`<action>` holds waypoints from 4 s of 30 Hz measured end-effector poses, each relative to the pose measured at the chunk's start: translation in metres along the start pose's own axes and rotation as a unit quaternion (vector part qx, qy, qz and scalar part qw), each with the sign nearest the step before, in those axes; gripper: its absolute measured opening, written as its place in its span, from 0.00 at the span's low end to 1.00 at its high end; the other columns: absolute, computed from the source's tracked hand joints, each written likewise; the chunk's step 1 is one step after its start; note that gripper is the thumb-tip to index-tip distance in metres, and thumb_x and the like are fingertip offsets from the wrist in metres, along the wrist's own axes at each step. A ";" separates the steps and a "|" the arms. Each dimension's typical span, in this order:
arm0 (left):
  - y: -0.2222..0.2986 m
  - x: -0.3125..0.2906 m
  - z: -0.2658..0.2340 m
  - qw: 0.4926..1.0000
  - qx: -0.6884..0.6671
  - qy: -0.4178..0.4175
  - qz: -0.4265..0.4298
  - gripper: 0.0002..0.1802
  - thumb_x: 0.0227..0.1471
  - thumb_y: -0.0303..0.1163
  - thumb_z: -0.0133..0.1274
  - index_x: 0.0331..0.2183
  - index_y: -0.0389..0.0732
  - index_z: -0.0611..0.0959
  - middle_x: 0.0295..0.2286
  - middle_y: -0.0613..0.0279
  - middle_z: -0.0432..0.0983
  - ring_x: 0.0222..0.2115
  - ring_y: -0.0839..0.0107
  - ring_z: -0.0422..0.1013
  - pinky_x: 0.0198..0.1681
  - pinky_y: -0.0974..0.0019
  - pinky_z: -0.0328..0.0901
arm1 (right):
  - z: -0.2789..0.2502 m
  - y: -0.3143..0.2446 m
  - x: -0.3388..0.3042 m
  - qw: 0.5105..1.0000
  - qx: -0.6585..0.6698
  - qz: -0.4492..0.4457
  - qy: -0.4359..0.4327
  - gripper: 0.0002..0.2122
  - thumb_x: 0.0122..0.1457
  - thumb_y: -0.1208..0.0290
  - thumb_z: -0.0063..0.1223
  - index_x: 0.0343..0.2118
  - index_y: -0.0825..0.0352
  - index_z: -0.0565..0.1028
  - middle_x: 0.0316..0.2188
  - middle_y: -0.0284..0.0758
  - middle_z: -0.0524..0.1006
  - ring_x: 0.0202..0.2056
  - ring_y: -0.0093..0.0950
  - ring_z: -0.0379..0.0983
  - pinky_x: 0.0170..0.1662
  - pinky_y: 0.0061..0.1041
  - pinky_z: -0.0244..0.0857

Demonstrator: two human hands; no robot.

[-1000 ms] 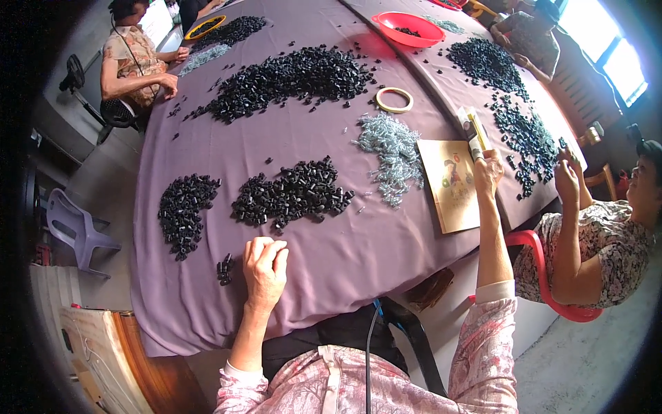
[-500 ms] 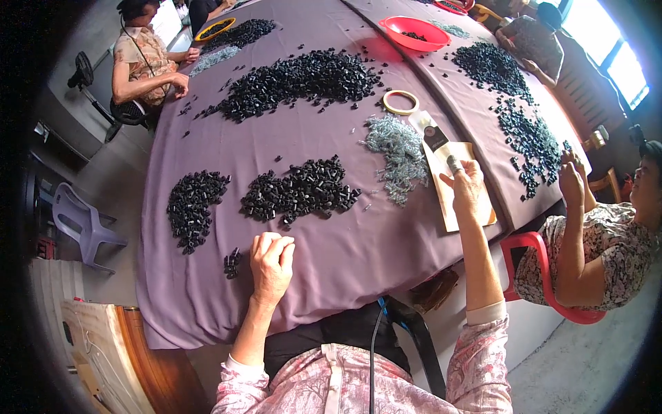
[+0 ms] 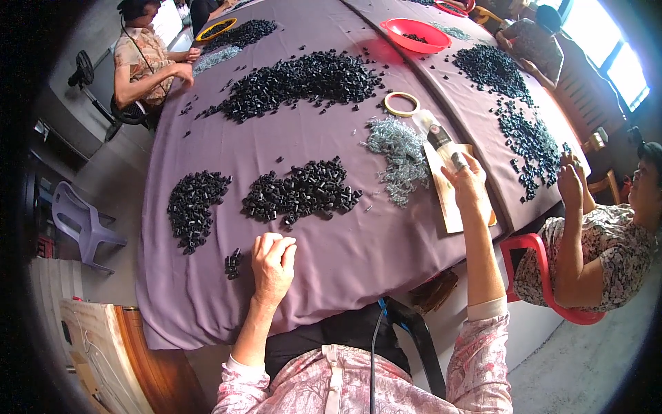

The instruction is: The person assembles small plastic components by inserting metal pins into black plastic pieces by hand.

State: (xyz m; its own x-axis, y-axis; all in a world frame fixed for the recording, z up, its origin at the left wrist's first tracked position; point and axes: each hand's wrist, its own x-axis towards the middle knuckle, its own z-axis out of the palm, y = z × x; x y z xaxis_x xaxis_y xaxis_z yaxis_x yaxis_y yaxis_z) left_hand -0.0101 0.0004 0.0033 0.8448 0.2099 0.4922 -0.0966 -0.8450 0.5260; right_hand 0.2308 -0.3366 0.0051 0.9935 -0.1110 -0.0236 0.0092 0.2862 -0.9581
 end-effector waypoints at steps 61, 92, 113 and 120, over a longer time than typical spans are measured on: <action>0.070 0.058 0.034 0.930 -0.309 -0.182 -0.080 0.45 0.36 0.23 0.58 0.55 0.39 0.53 0.49 0.46 0.58 0.48 0.53 0.61 0.50 0.61 0.60 | 0.111 0.002 -0.149 0.939 -0.030 0.229 -0.255 0.10 0.54 0.69 0.51 0.35 0.69 0.67 0.29 0.32 0.70 0.30 0.20 0.70 0.30 0.22 0.68; 0.047 0.086 0.043 0.837 -0.496 -0.181 -0.142 0.37 0.37 0.25 0.62 0.51 0.37 0.64 0.46 0.50 0.64 0.39 0.68 0.69 0.34 0.72 0.68 | 0.066 -0.025 -0.077 0.960 -0.143 0.157 -0.182 0.20 0.46 0.87 0.30 0.38 0.60 0.71 0.22 0.28 0.71 0.13 0.10 0.54 0.12 0.09 0.41; 0.030 0.025 0.030 0.879 -0.387 -0.207 -0.186 0.12 0.49 0.22 0.49 0.38 0.34 0.75 0.29 0.61 0.76 0.26 0.79 0.71 0.29 0.77 0.67 | 0.012 0.007 0.112 0.977 -0.130 -0.008 0.171 0.11 0.53 0.81 0.43 0.38 0.70 0.59 0.33 0.43 0.68 0.24 0.33 0.73 0.22 0.27 0.75; 0.035 0.031 0.031 0.904 -0.345 -0.197 -0.155 0.09 0.47 0.23 0.51 0.35 0.35 0.76 0.27 0.59 0.75 0.25 0.76 0.72 0.24 0.76 0.66 | 0.034 0.013 0.123 0.946 -0.252 -0.063 0.194 0.13 0.51 0.81 0.44 0.40 0.73 0.61 0.33 0.46 0.70 0.24 0.32 0.75 0.23 0.25 0.74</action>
State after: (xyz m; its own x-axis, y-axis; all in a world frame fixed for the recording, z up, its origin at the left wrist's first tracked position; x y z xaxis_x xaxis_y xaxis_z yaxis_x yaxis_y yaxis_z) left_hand 0.0290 -0.0381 0.0159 0.9965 0.0763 0.0332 -0.0141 -0.2383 0.9711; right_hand 0.3571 -0.3139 -0.0007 0.8706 -0.4836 0.0903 -0.0279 -0.2319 -0.9723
